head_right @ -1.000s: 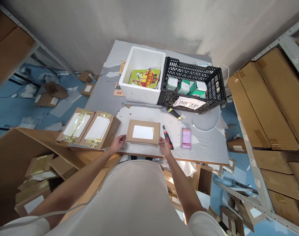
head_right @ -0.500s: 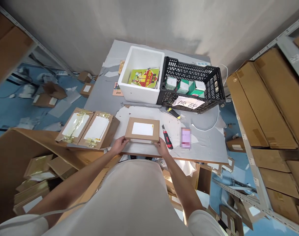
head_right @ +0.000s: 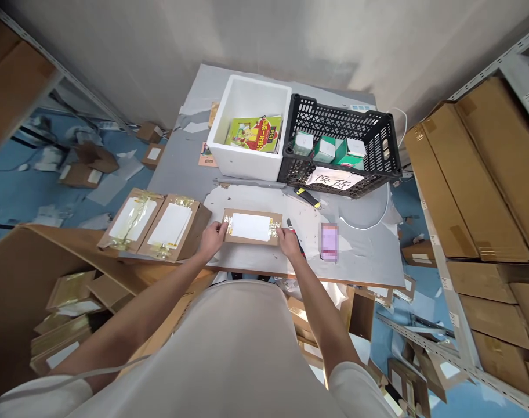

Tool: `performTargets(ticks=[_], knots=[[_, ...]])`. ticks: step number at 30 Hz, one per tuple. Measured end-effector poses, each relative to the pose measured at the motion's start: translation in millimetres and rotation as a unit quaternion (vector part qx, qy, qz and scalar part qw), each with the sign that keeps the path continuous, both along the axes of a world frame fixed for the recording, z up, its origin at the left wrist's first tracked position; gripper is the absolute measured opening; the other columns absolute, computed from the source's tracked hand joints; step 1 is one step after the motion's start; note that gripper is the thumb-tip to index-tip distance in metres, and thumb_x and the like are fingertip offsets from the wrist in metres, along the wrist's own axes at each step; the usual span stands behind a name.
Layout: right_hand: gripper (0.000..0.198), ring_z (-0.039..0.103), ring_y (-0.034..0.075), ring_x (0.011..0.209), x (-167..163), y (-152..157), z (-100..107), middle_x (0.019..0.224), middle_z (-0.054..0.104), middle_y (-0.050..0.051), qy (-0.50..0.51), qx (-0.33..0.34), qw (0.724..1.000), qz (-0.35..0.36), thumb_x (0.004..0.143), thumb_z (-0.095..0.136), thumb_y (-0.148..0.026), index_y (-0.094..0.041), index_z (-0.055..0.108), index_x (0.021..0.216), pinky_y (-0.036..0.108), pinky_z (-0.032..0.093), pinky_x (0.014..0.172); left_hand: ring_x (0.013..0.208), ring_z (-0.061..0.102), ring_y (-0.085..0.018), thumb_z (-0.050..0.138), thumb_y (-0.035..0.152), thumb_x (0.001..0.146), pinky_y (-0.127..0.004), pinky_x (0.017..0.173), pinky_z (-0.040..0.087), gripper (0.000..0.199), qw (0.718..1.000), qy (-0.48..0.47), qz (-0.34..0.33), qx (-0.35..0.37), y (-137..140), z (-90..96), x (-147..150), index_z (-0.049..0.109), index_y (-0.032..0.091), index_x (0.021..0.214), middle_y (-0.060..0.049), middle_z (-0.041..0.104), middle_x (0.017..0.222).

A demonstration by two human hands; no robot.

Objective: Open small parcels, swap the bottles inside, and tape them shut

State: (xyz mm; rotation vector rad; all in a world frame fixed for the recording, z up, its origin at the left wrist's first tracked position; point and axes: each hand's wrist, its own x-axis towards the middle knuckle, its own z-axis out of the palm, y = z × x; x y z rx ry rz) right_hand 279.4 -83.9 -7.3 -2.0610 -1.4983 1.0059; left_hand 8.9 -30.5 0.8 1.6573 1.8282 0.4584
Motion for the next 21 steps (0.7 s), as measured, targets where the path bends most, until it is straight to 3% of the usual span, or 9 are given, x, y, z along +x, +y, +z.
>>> performTargets(ticks=[4,7,9,12,14,17,19,21], knots=[[0.042,0.059,0.021,0.089,21.5,-9.6,-13.0,0.097,0.063,0.009,-0.071,-0.029,0.997,-0.028,0.093,0.025,-0.044,-0.019,0.058,0.096,0.031,0.044,0.076,0.076,0.059,-0.023,0.037,0.056,0.086,-0.030,0.066,0.039,0.044,1.000,-0.018,0.012,-0.017,2.9,2.3,-0.3,0.058,0.018,0.078,-0.009,0.066,0.079],[0.027,0.055,0.026,0.100,34.0,-22.3,-27.4,0.105,0.058,0.014,-0.137,-0.061,0.987,-0.056,0.083,0.053,-0.040,-0.018,0.055,0.098,0.034,0.044,0.078,0.079,0.060,-0.024,0.037,0.056,0.086,-0.031,0.069,0.040,0.045,0.998,-0.035,0.028,-0.035,4.2,3.8,-0.8,0.059,0.018,0.080,-0.010,0.067,0.083],[0.033,0.054,0.028,0.102,36.4,-28.6,-36.5,0.107,0.056,0.014,-0.149,-0.079,0.984,-0.059,0.072,0.067,-0.033,-0.018,0.053,0.099,0.035,0.044,0.077,0.083,0.060,-0.025,0.037,0.055,0.086,-0.032,0.073,0.042,0.045,0.997,-0.043,0.034,-0.047,3.7,4.5,-1.0,0.060,0.017,0.083,-0.011,0.067,0.087],[0.035,0.055,0.026,0.099,35.1,-32.3,-45.4,0.105,0.055,0.012,-0.155,-0.092,0.982,-0.057,0.069,0.067,-0.023,-0.020,0.052,0.100,0.035,0.044,0.077,0.086,0.061,-0.026,0.038,0.054,0.086,-0.036,0.078,0.043,0.046,0.996,-0.056,0.029,-0.061,-2.6,5.9,-2.0,0.060,0.015,0.096,-0.013,0.067,0.095],[0.035,0.056,0.027,0.096,36.4,-31.4,-45.6,0.104,0.056,0.013,-0.151,-0.090,0.983,-0.053,0.072,0.062,-0.019,-0.018,0.051,0.105,0.036,0.044,0.077,0.093,0.060,-0.027,0.040,0.052,0.086,-0.039,0.084,0.043,0.050,0.997,-0.058,0.030,-0.029,-11.2,7.2,-3.1,0.055,0.012,0.111,-0.017,0.062,0.108],[0.041,0.057,0.026,0.095,45.5,-25.3,-31.7,0.108,0.056,0.015,-0.142,-0.070,0.986,-0.052,0.080,0.049,-0.020,-0.014,0.045,0.120,0.037,0.044,0.079,0.120,0.046,-0.032,0.047,0.047,0.085,-0.045,0.101,0.034,0.054,0.994,-0.038,-0.017,0.097,-25.6,8.0,-3.4,0.048,0.011,0.124,-0.020,0.049,0.128],[0.048,0.057,0.025,0.095,51.6,-16.8,-10.7,0.111,0.056,0.015,-0.128,-0.025,0.989,-0.066,0.085,0.036,-0.020,-0.013,0.033,0.132,0.037,0.044,0.081,0.131,0.035,-0.032,0.051,0.042,0.084,-0.046,0.109,0.025,0.048,0.981,-0.043,-0.117,0.151,-32.1,5.9,-1.0,0.050,0.015,0.124,-0.018,0.046,0.135],[0.053,0.058,0.024,0.094,50.4,-3.9,18.0,0.113,0.057,0.014,-0.099,0.047,0.993,-0.052,0.088,0.030,-0.021,-0.015,0.023,0.140,0.037,0.044,0.081,0.135,0.031,-0.029,0.049,0.037,0.086,-0.046,0.112,0.021,0.042,0.962,-0.064,-0.219,0.152,-34.3,0.7,3.6,0.052,0.018,0.124,-0.014,0.046,0.137]])
